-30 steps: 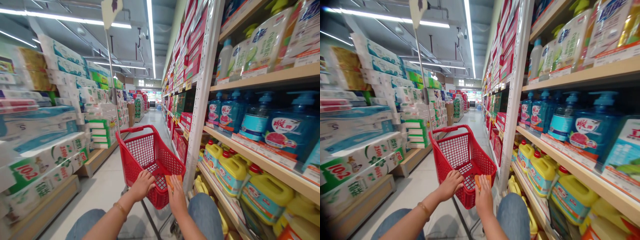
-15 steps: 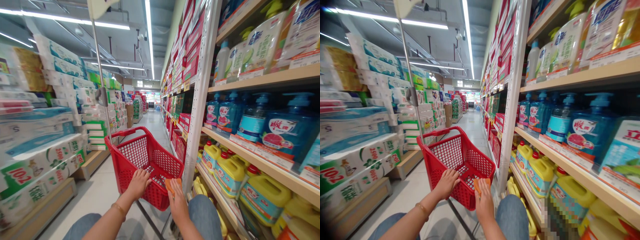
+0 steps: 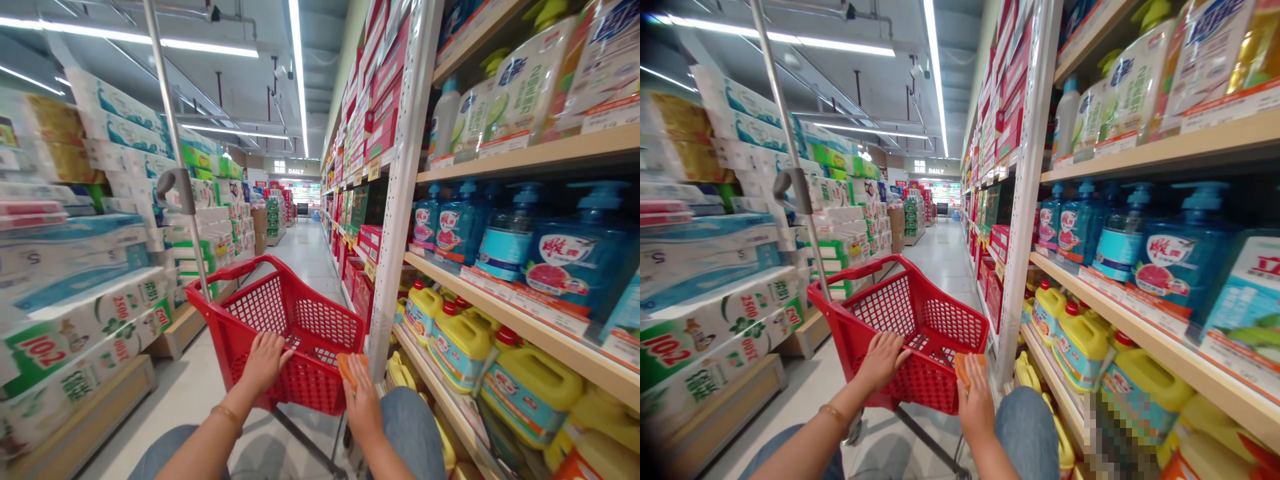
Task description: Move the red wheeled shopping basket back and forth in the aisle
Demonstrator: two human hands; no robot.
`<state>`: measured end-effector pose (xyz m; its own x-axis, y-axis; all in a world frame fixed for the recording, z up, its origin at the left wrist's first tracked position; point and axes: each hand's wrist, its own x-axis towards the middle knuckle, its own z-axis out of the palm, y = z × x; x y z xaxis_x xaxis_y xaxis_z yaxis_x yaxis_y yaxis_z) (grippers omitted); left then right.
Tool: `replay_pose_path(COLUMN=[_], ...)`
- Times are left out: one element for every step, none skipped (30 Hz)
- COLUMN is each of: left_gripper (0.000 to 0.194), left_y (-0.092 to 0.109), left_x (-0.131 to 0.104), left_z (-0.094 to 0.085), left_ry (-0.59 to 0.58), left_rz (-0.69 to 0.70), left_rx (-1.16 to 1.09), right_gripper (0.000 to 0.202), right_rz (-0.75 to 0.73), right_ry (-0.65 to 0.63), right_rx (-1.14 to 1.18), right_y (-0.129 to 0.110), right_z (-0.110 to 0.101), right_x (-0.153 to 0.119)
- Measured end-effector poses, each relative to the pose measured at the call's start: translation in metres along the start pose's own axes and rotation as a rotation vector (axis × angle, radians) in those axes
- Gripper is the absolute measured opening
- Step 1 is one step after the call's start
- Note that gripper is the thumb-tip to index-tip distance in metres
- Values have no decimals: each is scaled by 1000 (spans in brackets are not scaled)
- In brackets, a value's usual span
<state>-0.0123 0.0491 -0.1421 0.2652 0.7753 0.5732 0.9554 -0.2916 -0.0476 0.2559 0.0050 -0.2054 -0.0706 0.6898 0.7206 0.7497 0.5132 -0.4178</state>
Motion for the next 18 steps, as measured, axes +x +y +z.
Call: replay_pose_path(left_gripper=[34, 34, 34, 33, 33, 33, 33, 32, 32, 32, 32, 33, 33, 34, 35, 35, 34, 34], left_y=[-2, -1, 2, 8, 14, 20, 26, 30, 32, 32, 28, 23, 16, 7, -1, -8, -14, -18], left_x=[0, 0, 0, 1, 1, 1, 2, 2, 2, 1, 1, 0, -1, -2, -2, -3, -4, -3], left_z=[1, 2, 2, 3, 3, 2, 2, 0, -2, -5, -8, -13, -17, -22, -26, -29, -31, -33], left_ry=[2, -1, -4, -4, -5, -6, -9, -17, -31, -50, -68, -80, -84, -79, -68, -57, -53, -56], left_rz=[-11, -20, -33, -50, -67, -82, -90, -83, -56, -15, 26, 53, 55, 37, 6, -20, -35, -46], left_rx=[11, 19, 24, 27, 28, 25, 21, 13, 1, -13, -24, -28, -19, 0, 27, 57, 82, 101], right_gripper=[49, 49, 49, 49, 49, 48, 48, 48, 48, 48, 48, 47, 47, 47, 47, 48, 48, 49], right_rz=[33, 66, 94, 112, 117, 106, 80, 43, 7, -25, -50, -64, -64, -60, -32, 4, 58, 115], right_ry=[25, 48, 68, 82, 86, 80, 60, 33, 5, -21, -43, -57, -62, -65, -51, -31, -7, 18], right_rx=[3, 4, 1, -4, -12, -20, -25, -25, -25, -23, -20, -17, -13, -7, -5, -3, -3, -1], right_y=[2, 0, -4, -10, -18, -27, -37, -45, -51, -55, -56, -53, -47, -39, -28, -17, -6, 4], right_z=[3, 8, 13, 20, 27, 33, 39, 43, 46, 46, 45, 42, 38, 33, 28, 23, 19, 16], right_x=[0, 2, 4, 8, 12, 17, 21, 25, 29, 32, 34, 36, 36, 36, 36, 36, 36, 37])
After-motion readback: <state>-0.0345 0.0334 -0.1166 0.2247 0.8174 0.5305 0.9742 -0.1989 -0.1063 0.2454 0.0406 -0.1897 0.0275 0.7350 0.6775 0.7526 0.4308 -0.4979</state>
